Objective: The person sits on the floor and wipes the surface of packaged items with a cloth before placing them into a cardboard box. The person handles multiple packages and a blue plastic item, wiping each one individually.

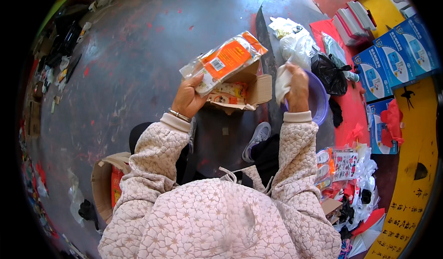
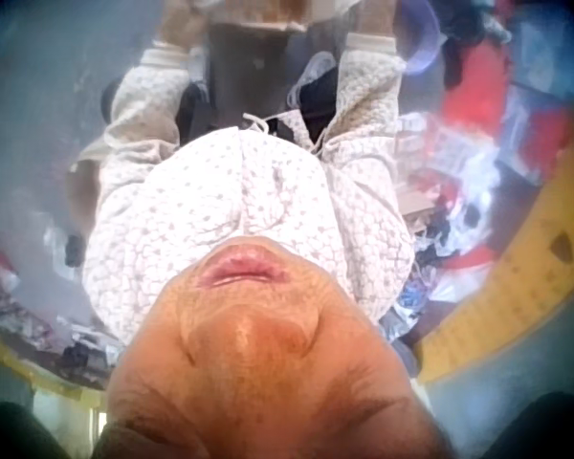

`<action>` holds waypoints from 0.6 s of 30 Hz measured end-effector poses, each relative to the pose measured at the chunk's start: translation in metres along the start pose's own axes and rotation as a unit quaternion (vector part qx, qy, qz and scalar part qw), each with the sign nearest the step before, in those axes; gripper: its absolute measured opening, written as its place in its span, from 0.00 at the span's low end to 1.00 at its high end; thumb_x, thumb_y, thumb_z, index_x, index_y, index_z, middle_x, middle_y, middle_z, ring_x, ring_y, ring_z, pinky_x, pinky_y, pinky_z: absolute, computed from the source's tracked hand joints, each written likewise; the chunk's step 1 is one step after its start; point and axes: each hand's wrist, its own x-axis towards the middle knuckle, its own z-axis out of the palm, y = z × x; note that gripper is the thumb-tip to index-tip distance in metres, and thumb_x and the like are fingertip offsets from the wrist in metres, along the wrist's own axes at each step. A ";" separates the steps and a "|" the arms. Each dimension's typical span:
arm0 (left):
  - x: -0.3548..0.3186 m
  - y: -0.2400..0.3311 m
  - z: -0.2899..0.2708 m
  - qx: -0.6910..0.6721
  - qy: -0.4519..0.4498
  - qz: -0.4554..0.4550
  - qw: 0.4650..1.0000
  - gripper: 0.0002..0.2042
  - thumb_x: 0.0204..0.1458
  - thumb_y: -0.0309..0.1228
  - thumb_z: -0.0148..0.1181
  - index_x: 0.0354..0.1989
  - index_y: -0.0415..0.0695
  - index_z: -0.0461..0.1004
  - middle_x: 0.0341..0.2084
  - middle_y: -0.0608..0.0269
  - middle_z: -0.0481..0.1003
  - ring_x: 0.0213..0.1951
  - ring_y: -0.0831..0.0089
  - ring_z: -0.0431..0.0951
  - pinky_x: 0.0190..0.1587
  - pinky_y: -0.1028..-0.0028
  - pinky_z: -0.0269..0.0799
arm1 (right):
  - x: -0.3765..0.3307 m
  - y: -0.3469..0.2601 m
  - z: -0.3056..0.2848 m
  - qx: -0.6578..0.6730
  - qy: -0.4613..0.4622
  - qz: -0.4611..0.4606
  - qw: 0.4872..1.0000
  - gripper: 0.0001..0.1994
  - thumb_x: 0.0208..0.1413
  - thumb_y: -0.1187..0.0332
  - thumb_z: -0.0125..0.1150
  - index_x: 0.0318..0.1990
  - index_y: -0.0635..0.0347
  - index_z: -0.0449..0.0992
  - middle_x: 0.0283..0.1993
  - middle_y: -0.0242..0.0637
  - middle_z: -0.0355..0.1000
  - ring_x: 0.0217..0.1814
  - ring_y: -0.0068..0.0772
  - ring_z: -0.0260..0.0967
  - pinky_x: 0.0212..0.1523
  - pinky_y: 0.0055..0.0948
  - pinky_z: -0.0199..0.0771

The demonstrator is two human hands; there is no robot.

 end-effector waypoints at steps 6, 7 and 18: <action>0.002 -0.015 0.007 -0.043 -0.076 0.027 0.996 0.22 0.60 0.29 0.40 0.63 0.43 0.51 0.58 0.50 0.59 0.58 0.56 0.61 0.61 0.56 0.57 | -0.034 0.036 0.050 0.008 -0.250 0.089 0.964 0.15 0.53 0.61 0.59 0.42 0.64 0.73 0.37 0.35 0.73 0.33 0.24 0.71 0.34 0.24 0.73; -0.002 -0.019 0.010 -0.034 -0.087 0.012 0.996 0.23 0.60 0.31 0.40 0.64 0.45 0.49 0.59 0.53 0.57 0.60 0.59 0.59 0.61 0.57 0.56 | -0.038 0.040 0.060 0.026 -0.258 0.074 0.963 0.14 0.53 0.64 0.58 0.43 0.65 0.73 0.38 0.37 0.73 0.35 0.26 0.72 0.36 0.26 0.74; -0.006 0.000 0.006 0.013 -0.172 -0.085 0.981 0.35 0.52 0.42 0.56 0.63 0.43 0.47 0.59 0.52 0.57 0.61 0.59 0.57 0.62 0.57 0.53 | -0.056 -0.004 0.039 0.045 -0.393 0.182 0.900 0.12 0.47 0.74 0.57 0.40 0.73 0.73 0.38 0.46 0.74 0.38 0.34 0.74 0.41 0.30 0.75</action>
